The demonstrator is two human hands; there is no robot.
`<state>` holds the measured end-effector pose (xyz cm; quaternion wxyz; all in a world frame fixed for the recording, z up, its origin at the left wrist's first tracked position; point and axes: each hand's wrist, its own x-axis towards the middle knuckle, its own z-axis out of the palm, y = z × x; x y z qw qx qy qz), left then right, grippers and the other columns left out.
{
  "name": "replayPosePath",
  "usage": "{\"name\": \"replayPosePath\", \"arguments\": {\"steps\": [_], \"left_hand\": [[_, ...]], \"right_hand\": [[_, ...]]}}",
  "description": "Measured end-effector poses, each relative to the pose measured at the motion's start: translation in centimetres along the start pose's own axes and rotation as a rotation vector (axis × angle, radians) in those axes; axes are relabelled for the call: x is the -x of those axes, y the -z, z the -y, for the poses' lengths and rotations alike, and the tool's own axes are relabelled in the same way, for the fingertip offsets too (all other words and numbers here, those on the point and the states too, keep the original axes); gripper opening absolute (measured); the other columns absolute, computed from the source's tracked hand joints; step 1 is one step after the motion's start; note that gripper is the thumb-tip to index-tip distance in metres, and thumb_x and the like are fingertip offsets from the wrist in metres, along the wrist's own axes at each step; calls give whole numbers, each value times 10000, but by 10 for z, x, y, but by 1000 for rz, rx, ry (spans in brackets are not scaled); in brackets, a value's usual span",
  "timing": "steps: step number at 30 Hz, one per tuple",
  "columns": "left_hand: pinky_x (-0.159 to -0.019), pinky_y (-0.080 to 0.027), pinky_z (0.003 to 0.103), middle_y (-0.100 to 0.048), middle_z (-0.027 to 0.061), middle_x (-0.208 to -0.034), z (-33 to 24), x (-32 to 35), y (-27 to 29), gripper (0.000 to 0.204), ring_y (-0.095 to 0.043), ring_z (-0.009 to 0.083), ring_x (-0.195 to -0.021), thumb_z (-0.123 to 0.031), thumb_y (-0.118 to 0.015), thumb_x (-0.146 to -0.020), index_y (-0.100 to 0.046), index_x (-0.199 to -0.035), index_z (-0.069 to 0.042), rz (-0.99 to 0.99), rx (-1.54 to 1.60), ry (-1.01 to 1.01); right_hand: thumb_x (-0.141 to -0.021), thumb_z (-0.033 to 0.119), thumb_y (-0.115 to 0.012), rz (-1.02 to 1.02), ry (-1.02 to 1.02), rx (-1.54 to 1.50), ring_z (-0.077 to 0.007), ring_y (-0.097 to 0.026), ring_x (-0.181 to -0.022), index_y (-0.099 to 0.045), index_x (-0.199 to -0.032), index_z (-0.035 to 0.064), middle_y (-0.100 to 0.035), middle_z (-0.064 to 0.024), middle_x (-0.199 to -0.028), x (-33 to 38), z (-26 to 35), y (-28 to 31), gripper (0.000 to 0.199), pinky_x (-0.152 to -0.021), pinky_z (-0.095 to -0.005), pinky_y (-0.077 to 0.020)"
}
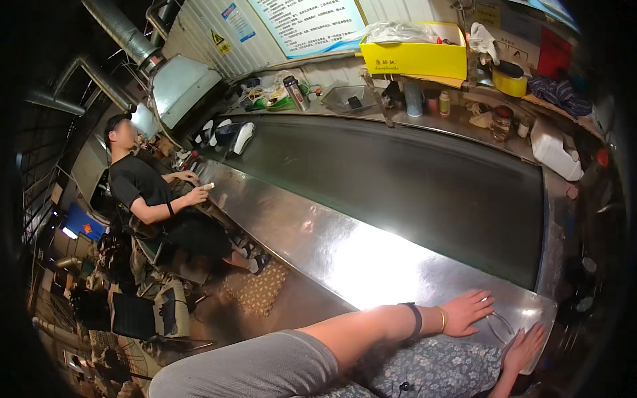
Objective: Handling and inspecting shoe components on a factory conveyor belt.
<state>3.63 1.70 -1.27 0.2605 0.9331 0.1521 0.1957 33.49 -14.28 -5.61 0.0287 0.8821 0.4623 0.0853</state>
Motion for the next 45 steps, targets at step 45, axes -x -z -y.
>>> {"name": "replayPosePath", "arguments": {"steps": [45], "left_hand": [[-1207,-167,467,-190,244,-1588,88,176,126,753,-166,372,-1484,-460,-438,-974,-276,-1486,69,-168,-397,758]], "right_hand": [[-1020,436,-422,100,-117,12,-388,-252,-1442,-315,-1498,-10,-295,-230,-1555,-4,13,26,662,-1193,-452,-186]]}}
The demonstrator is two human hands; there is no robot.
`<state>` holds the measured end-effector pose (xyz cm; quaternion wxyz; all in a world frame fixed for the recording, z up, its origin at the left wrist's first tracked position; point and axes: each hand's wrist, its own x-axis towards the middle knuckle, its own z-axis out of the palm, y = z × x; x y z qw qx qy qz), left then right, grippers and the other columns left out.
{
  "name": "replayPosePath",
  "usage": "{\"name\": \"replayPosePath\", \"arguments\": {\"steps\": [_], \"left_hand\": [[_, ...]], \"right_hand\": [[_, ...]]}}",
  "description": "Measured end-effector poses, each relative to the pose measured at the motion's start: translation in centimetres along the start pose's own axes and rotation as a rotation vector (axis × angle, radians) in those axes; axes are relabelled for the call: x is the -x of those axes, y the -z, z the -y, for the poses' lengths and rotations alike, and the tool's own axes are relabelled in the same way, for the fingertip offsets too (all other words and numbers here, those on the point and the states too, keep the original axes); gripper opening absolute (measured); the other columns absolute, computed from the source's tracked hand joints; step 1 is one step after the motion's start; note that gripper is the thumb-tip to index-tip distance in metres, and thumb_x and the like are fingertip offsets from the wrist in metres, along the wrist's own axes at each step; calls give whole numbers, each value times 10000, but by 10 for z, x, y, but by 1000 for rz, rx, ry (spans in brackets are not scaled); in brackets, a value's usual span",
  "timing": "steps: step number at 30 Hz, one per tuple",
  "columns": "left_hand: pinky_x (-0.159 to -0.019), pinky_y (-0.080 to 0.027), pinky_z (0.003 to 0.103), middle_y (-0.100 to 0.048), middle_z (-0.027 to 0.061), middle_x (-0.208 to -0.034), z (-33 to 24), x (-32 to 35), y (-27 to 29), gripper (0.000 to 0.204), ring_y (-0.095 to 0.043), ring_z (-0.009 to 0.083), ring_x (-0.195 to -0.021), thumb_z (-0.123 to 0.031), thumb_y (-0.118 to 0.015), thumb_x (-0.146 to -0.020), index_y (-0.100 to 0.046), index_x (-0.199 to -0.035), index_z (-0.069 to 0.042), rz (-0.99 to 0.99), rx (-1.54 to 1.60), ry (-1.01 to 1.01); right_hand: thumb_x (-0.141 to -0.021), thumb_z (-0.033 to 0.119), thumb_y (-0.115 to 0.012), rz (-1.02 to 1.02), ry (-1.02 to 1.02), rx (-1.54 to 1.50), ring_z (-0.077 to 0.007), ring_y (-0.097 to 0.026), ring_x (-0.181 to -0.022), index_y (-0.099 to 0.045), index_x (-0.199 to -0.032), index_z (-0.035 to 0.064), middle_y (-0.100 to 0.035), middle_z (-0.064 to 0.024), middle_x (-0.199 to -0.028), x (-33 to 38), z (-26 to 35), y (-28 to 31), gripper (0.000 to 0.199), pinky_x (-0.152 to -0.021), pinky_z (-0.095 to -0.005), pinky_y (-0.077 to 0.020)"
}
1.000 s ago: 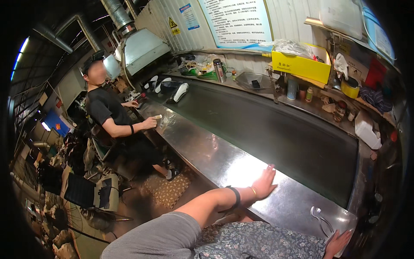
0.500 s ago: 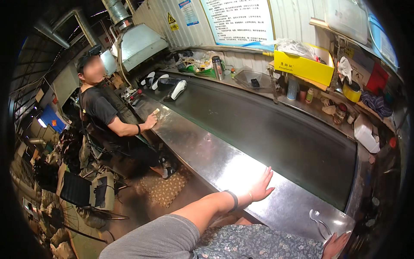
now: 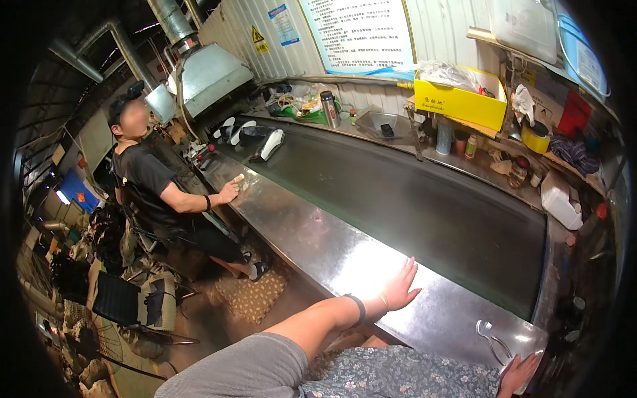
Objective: Handling and inspecting shoe components on a factory conveyor belt.
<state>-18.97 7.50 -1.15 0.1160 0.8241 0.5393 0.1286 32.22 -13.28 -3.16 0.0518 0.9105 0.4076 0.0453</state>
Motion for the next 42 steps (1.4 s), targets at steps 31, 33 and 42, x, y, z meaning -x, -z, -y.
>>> {"name": "replayPosePath", "arguments": {"steps": [31,33,42], "left_hand": [[-1199,-181,481,-204,260,-1577,10,-4,-25,743,-179,389,-1475,-456,-425,-980,-284,-1480,75,-121,27,-60],[-1199,-180,481,-203,261,-1577,12,-3,-27,744,-177,389,-1476,-458,-423,-980,-283,-1480,75,-111,36,-58],[-1199,-186,477,-212,268,-1571,8,-4,-22,747,-179,400,-1473,-457,-438,-977,-290,-1476,80,-104,28,-58]], "right_hand": [[-1004,419,-462,-76,-6,-71,-402,-321,-1403,-388,-1455,-23,-375,-250,-1503,2,-2,-5,636,-1177,-452,-229],[-1005,418,-462,-80,-5,-76,-400,-319,-1405,-389,-1454,-24,-372,-250,-1505,3,-5,-8,634,-1176,-450,-233],[-1003,413,-469,-115,8,-118,-419,-339,-1389,-417,-1436,-32,-388,-268,-1487,4,-6,-8,622,-1173,-454,-239]]}}
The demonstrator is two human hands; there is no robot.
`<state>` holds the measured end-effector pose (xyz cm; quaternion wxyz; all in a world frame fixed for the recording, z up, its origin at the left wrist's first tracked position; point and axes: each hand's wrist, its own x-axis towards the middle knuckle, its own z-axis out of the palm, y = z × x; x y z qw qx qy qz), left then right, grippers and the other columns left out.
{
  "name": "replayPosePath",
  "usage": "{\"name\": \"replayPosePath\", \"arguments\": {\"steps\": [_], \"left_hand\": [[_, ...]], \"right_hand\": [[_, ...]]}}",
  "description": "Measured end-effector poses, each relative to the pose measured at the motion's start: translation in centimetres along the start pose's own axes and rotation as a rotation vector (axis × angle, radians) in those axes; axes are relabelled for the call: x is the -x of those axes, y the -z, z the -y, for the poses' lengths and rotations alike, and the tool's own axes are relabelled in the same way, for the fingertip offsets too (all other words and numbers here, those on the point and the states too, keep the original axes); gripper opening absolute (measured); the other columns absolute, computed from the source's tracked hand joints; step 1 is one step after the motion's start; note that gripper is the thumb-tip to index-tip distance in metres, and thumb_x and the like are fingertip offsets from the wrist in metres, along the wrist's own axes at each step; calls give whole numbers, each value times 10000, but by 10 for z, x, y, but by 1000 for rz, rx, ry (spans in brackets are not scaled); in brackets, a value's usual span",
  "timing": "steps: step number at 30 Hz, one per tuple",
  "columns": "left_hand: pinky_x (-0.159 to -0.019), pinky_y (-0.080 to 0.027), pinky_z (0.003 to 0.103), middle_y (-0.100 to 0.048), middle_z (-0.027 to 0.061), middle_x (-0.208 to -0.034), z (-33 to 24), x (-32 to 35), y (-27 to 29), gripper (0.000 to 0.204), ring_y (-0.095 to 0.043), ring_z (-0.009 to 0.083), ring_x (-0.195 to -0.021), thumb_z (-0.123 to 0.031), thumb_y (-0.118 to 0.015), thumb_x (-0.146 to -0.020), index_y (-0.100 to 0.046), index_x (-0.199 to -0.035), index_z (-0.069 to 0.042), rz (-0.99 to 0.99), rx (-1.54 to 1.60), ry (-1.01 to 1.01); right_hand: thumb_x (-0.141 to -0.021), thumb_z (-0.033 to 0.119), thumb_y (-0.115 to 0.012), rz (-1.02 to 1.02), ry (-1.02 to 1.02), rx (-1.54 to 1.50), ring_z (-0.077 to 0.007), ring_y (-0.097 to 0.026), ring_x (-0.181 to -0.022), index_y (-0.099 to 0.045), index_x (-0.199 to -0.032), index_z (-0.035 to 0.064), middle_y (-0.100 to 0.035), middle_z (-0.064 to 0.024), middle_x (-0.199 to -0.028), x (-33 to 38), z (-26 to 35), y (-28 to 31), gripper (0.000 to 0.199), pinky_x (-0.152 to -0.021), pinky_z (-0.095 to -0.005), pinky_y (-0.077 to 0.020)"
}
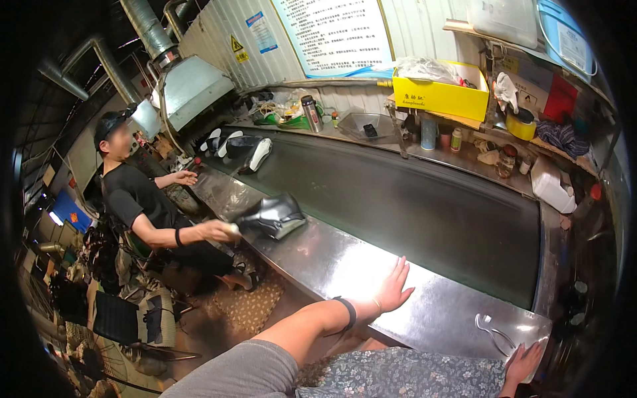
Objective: Handling and inspecting shoe components on a factory conveyor belt.
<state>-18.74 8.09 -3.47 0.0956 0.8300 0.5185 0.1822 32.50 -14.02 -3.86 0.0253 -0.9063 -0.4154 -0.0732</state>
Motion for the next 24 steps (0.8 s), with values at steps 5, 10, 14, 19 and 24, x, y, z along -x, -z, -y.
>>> {"name": "replayPosePath", "arguments": {"steps": [5,10,14,19,24], "left_hand": [[-1198,-188,476,-217,269,-1568,1,4,3,748,-180,410,-1469,-451,-453,-972,-294,-1473,81,-9,24,11],[-1197,-193,476,-221,273,-1564,-1,3,7,748,-184,412,-1467,-448,-457,-971,-296,-1470,85,11,-33,6],[-1181,-215,499,-225,298,-1549,-2,3,7,736,-194,451,-1450,-393,-519,-949,-311,-1448,106,-25,24,-9],[-1199,-185,472,-234,275,-1559,0,4,2,744,-188,402,-1468,-451,-452,-971,-306,-1463,87,-40,-7,3],[-1201,-182,473,-229,272,-1563,-1,3,4,743,-184,400,-1470,-448,-451,-971,-302,-1466,86,7,-16,9]], "right_hand": [[-1001,429,-474,62,-28,36,-384,-311,-1416,-409,-1444,-23,-381,-244,-1501,2,16,17,636,-1173,-438,-242],[-1000,432,-477,19,-7,-4,-386,-320,-1409,-413,-1441,-19,-381,-238,-1504,1,9,10,634,-1170,-443,-244],[-1002,427,-478,-1,-16,33,-399,-341,-1394,-413,-1447,-13,-399,-240,-1490,2,12,12,629,-1171,-450,-251],[-1000,444,-474,44,-42,6,-395,-322,-1404,-411,-1444,-16,-372,-228,-1513,3,18,20,642,-1168,-448,-245],[-1002,446,-471,54,-52,11,-390,-318,-1408,-413,-1444,-15,-375,-226,-1512,2,18,20,641,-1169,-444,-244]]}}
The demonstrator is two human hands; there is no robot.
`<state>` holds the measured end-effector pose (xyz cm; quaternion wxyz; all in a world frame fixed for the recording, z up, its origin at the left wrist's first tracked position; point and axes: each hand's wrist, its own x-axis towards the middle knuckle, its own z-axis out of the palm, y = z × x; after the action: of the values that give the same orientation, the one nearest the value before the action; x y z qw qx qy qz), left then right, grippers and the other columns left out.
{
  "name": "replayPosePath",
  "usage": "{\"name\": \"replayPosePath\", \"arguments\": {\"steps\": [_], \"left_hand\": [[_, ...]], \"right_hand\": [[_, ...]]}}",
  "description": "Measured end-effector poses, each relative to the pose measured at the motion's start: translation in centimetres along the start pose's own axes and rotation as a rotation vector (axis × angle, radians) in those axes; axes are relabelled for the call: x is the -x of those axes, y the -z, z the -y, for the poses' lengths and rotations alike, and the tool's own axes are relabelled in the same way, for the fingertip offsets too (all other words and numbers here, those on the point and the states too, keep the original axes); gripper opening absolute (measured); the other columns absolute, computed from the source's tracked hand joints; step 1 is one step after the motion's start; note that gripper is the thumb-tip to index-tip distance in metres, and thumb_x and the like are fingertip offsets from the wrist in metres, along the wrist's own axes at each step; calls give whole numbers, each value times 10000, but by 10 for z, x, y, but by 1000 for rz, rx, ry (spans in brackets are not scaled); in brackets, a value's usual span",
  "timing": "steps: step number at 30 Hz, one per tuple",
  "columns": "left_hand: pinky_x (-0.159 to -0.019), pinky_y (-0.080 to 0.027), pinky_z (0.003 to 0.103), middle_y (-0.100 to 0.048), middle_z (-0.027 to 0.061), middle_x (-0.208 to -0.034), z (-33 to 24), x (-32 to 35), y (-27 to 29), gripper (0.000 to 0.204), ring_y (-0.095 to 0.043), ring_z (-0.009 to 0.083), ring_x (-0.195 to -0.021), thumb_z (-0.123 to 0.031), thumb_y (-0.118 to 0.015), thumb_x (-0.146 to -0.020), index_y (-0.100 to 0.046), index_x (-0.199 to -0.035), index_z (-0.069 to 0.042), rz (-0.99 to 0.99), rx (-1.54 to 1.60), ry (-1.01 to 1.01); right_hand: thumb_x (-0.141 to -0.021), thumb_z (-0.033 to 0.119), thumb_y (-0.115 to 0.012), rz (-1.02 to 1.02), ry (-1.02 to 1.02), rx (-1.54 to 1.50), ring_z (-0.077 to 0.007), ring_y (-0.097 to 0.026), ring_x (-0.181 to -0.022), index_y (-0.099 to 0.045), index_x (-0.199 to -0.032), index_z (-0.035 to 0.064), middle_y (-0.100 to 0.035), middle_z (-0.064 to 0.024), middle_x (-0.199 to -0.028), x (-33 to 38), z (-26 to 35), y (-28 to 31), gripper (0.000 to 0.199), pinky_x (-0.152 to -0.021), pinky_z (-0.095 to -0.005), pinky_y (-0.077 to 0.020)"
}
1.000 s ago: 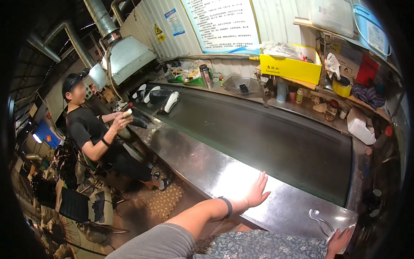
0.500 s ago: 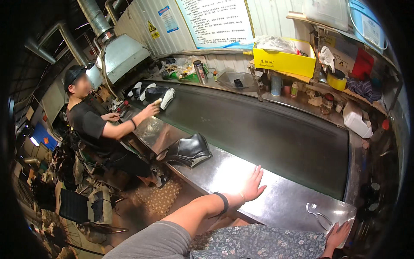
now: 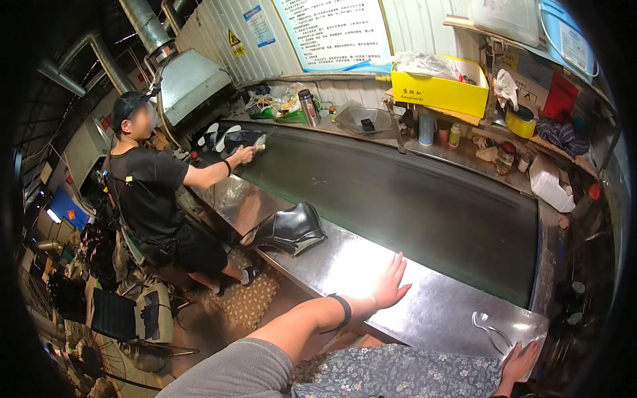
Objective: Handling and inspecting shoe components on a factory conveyor belt.
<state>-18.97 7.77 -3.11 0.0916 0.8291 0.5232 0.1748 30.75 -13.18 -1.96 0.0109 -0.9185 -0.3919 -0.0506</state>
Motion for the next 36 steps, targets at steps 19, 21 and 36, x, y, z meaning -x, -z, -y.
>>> {"name": "replayPosePath", "arguments": {"steps": [19,21,36], "left_hand": [[-1202,-183,472,-219,272,-1567,2,0,-17,741,-187,400,-1471,-450,-435,-978,-296,-1469,88,-65,104,-16],[-1202,-183,473,-210,272,-1570,2,0,-20,751,-184,401,-1471,-461,-433,-977,-302,-1462,97,-119,125,-28],[-971,-466,388,-660,174,-1177,216,56,270,477,-610,325,-1094,-347,-701,-840,-657,-1157,8,-533,-213,858]], "right_hand": [[-1000,444,-471,-59,45,8,-397,-338,-1395,-428,-1430,-29,-383,-251,-1497,-7,-25,-25,641,-1171,-439,-246],[-998,445,-474,-55,45,13,-400,-340,-1393,-430,-1428,-30,-384,-252,-1495,-6,-26,-22,642,-1172,-441,-245],[-871,-13,-593,-229,-98,-784,-345,-500,-1263,-517,-1328,-17,-480,-196,-1417,133,-65,-1,464,-1087,-430,-367]]}}
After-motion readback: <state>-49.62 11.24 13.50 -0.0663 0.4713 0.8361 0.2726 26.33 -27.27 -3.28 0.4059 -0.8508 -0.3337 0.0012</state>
